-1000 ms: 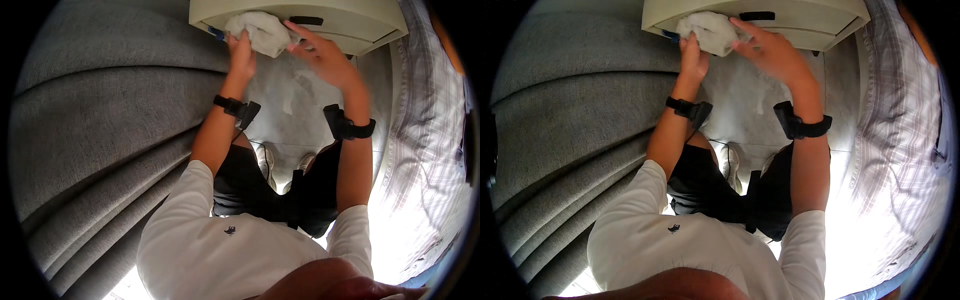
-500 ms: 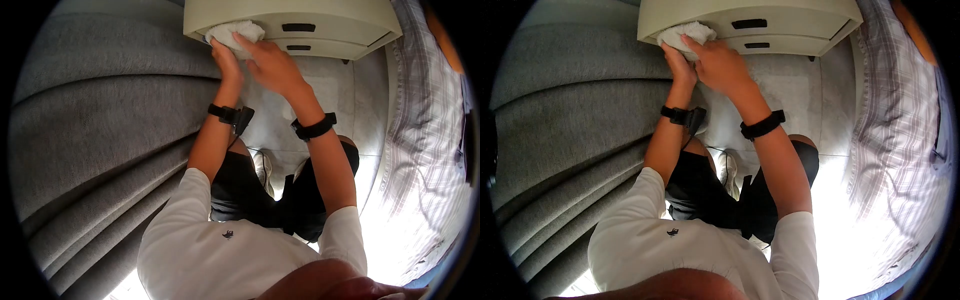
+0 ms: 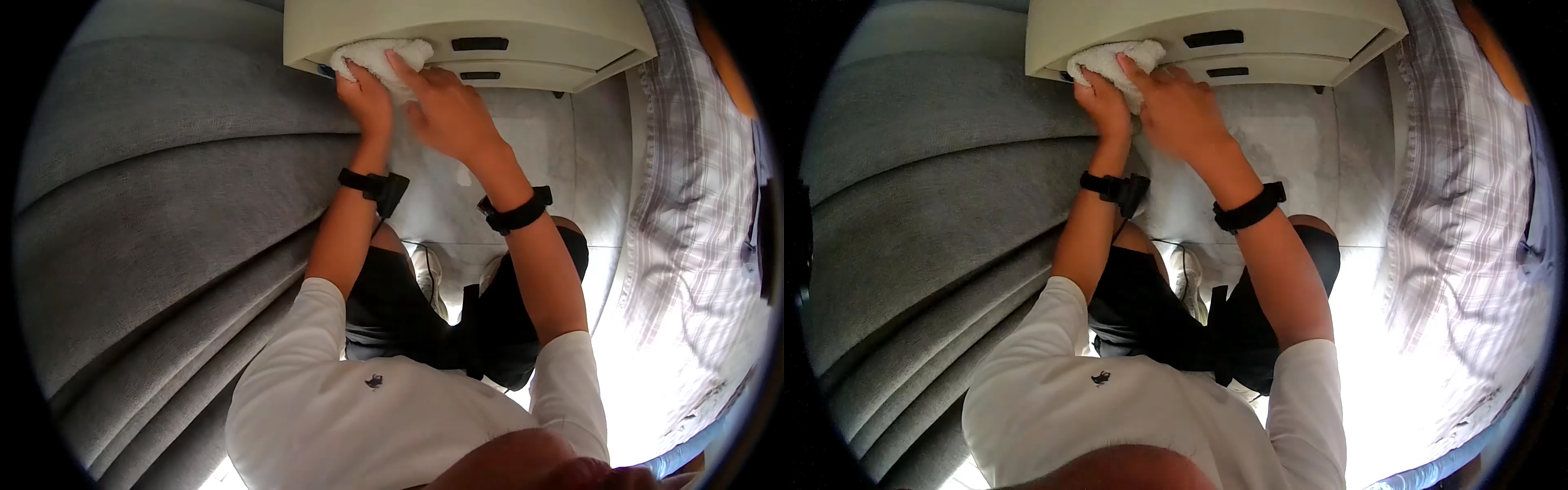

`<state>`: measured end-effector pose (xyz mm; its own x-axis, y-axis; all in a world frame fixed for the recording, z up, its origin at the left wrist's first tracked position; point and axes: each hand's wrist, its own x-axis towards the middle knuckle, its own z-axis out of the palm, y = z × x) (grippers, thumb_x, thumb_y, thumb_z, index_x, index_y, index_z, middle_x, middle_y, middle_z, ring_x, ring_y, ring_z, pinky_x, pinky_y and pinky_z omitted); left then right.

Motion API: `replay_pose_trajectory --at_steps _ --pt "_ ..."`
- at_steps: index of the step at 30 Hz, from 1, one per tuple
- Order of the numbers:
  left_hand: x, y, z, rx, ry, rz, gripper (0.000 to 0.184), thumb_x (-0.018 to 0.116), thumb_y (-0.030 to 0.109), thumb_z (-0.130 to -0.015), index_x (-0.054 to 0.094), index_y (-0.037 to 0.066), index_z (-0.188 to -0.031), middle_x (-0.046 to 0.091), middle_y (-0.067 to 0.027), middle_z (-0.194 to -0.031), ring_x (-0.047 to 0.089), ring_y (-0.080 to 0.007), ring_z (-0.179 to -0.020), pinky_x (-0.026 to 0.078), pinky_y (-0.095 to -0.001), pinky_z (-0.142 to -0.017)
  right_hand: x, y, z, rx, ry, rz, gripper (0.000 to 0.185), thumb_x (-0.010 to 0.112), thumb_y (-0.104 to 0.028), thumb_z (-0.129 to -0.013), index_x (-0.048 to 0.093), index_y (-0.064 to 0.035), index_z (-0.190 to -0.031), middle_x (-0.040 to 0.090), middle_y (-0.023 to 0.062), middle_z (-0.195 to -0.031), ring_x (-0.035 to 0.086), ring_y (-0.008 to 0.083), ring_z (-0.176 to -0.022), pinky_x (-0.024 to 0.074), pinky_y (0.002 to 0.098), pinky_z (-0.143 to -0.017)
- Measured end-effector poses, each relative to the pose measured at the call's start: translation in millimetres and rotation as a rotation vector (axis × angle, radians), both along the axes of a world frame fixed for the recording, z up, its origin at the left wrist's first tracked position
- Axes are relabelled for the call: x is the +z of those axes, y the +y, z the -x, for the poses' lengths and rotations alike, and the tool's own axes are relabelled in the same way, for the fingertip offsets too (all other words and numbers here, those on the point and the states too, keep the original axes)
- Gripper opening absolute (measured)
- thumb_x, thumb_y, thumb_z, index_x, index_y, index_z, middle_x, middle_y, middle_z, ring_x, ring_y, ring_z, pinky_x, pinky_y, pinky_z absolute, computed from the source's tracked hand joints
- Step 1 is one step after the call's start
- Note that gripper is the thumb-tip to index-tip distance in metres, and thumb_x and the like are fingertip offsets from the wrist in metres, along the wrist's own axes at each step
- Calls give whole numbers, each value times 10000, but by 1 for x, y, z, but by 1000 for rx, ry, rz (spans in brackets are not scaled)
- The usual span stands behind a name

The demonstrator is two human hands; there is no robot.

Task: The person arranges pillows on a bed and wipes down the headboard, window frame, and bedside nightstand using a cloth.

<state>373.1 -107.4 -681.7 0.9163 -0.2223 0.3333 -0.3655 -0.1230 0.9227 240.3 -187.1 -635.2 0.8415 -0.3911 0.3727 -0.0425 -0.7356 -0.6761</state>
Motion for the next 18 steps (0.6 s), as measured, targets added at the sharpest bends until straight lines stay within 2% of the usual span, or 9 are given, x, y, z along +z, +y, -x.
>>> replay_pose_trajectory --at_steps 2,4,6,8,11,13,14,16,18 --pt "-15 -3 5 -34 104 5 420 349 309 -1044 573 -35 -1134 638 -132 -1059 617 -223 -927 515 -343 -786 2 -2 -1 -8 155 -29 648 589 -161 -826 427 -231 -1449 657 159 -1022 610 317 -1028 524 486 -802" --pt "-30 -3 14 -39 973 148 382 376 306 -1017 571 9 -1158 641 -90 -985 600 -174 -786 482 -313 -691 0 -6 -4 -23 286 -84 630 583 -138 -826 448 -233 -1433 652 174 -1039 610 338 -1023 523 463 -818" --pt "-20 -8 20 -116 1032 174 390 380 322 -1015 546 24 -1204 632 -81 -1009 593 -167 -810 478 -303 -697 -9 -12 -6 -41 414 -131 614 577 -114 -826 469 -235 -1418 647 189 -1056 610 358 -1019 521 440 -834" --pt "-10 -10 28 -198 1094 197 405 385 337 -1013 522 38 -1249 624 -71 -1033 586 -160 -835 474 -294 -703 -18 -11 -6 -36 264 -137 576 563 -122 -835 494 -204 -1401 647 197 -1093 607 374 -1019 511 452 -848" --pt "9 -9 35 -9 911 158 390 411 322 -1006 548 19 -1209 624 -91 -1054 574 -145 -921 473 -310 -745 -6 -19 -10 85 429 -356 549 569 -174 -850 504 -180 -1395 653 202 -1065 625 377 -997 520 430 -855" --pt "20 -15 30 149 630 246 355 468 300 -996 617 -15 -1061 657 -90 -976 586 -131 -839 479 -316 -705 -3 -15 -13 80 296 -295 574 572 -170 -850 472 -174 -1415 649 210 -1041 621 382 -988 516 436 -852" --pt "21 -12 24 149 629 244 355 468 300 -996 617 -15 -1061 657 -90 -976 586 -131 -839 479 -316 -705 0 -12 -12 65 171 -234 602 575 -166 -850 440 -167 -1436 646 218 -1017 617 388 -978 511 441 -850" --pt "23 -6 6 66 138 229 314 553 244 -970 647 -46 -892 673 -69 -843 582 -122 -724 480 -314 -647 8 -9 -6 81 124 -179 618 571 -153 -852 415 -164 -1450 643 209 -1015 613 380 -986 510 447 -849" --pt "24 -3 -1 54 12 193 308 567 246 -972 641 -29 -856 646 -39 -775 569 -109 -673 484 -298 -619 14 -11 -2 95 76 -135 635 567 -140 -854 390 -160 -1464 641 199 -1013 610 372 -994 509 453 -847"
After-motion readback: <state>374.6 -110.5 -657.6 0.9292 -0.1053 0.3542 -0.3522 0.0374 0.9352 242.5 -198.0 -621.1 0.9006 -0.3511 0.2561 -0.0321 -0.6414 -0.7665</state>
